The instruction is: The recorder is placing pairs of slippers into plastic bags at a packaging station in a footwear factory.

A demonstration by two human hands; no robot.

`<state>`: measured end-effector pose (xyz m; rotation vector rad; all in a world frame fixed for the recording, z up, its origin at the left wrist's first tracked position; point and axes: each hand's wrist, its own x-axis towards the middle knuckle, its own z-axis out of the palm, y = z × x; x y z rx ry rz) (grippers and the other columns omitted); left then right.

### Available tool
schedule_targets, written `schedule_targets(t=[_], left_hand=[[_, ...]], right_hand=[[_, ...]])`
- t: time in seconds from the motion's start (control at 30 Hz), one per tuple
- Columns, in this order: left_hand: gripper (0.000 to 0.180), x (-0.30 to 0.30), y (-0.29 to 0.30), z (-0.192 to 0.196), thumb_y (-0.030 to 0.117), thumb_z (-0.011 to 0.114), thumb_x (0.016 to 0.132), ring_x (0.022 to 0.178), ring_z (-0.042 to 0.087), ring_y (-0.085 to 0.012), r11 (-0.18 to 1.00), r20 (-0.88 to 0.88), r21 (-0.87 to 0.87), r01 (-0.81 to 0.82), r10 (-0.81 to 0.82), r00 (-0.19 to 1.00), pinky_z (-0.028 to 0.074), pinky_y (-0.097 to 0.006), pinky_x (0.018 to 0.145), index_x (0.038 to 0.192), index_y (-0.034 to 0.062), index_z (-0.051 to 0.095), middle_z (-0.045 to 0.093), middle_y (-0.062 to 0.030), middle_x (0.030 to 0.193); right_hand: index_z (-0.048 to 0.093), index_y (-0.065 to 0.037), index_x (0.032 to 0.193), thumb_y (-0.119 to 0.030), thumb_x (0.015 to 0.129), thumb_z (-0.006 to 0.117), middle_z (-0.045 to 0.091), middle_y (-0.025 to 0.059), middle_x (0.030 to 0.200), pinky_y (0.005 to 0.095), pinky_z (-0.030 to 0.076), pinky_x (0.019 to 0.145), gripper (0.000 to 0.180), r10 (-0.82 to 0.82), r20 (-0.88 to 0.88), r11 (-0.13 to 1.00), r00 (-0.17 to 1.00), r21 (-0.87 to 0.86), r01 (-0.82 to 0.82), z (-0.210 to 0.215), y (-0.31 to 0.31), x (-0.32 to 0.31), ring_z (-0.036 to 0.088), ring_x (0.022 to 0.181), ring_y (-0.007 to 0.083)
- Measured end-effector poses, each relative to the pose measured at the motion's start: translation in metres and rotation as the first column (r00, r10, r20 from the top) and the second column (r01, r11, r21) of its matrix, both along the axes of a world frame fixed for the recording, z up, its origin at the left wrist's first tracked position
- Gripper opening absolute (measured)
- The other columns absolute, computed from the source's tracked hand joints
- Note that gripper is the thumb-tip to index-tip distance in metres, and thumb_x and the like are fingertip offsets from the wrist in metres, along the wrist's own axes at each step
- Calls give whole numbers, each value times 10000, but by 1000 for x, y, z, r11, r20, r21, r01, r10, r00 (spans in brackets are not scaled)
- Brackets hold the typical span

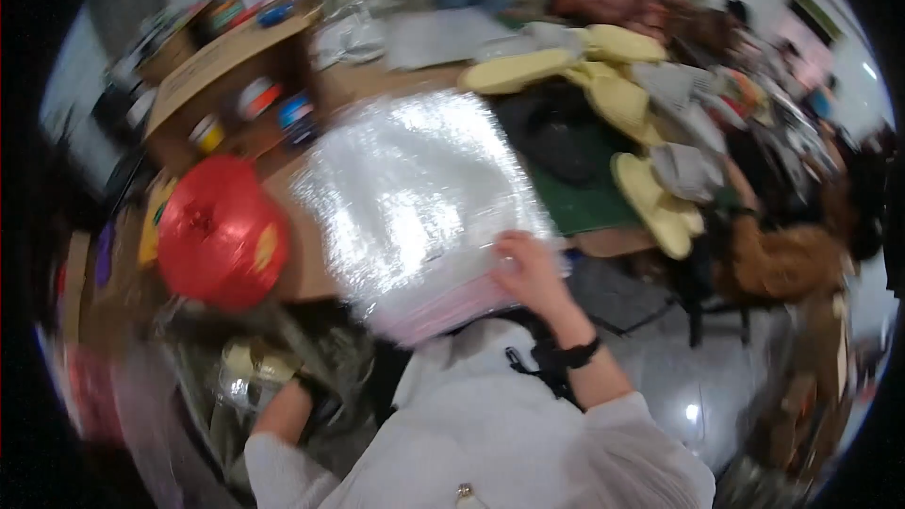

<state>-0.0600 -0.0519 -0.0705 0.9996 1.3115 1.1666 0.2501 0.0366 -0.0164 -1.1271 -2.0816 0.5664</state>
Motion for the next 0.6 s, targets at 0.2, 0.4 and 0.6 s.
schedule_targets(t=[0.2, 0.4, 0.6], left_hand=[[427, 47, 52, 4, 305, 460, 974, 1111, 608, -284, 945, -122, 79, 318, -307, 944, 477, -401, 968, 1257, 2, 562, 629, -164, 1214], [410, 9, 24, -13, 292, 474, 967, 1098, 614, -290, 929, -278, 48, 366, -340, 898, 482, -404, 959, 1236, -2, 572, 636, -172, 1195], [394, -60, -44, -41, 279, 487, 959, 1085, 620, -296, 949, -412, -49, 313, -304, 859, 486, -407, 950, 1214, -6, 583, 642, -180, 1176]], right_hand=[[636, -19, 1058, -163, 754, 760, 586, 168, 1199, 414, 449, 971, 358, -67, -49, 996, 997, 61, 70, 2, -12, 10, 554, 1136, 352], [618, -27, 1072, -177, 740, 763, 555, 181, 1247, 426, 421, 1004, 392, -50, -83, 999, 995, 13, 51, 1, -13, 11, 523, 1167, 368], [616, -18, 1064, -178, 741, 762, 538, 188, 1266, 416, 412, 1015, 388, -43, -101, 999, 994, -32, 40, -2, -9, 12, 495, 1199, 364]])
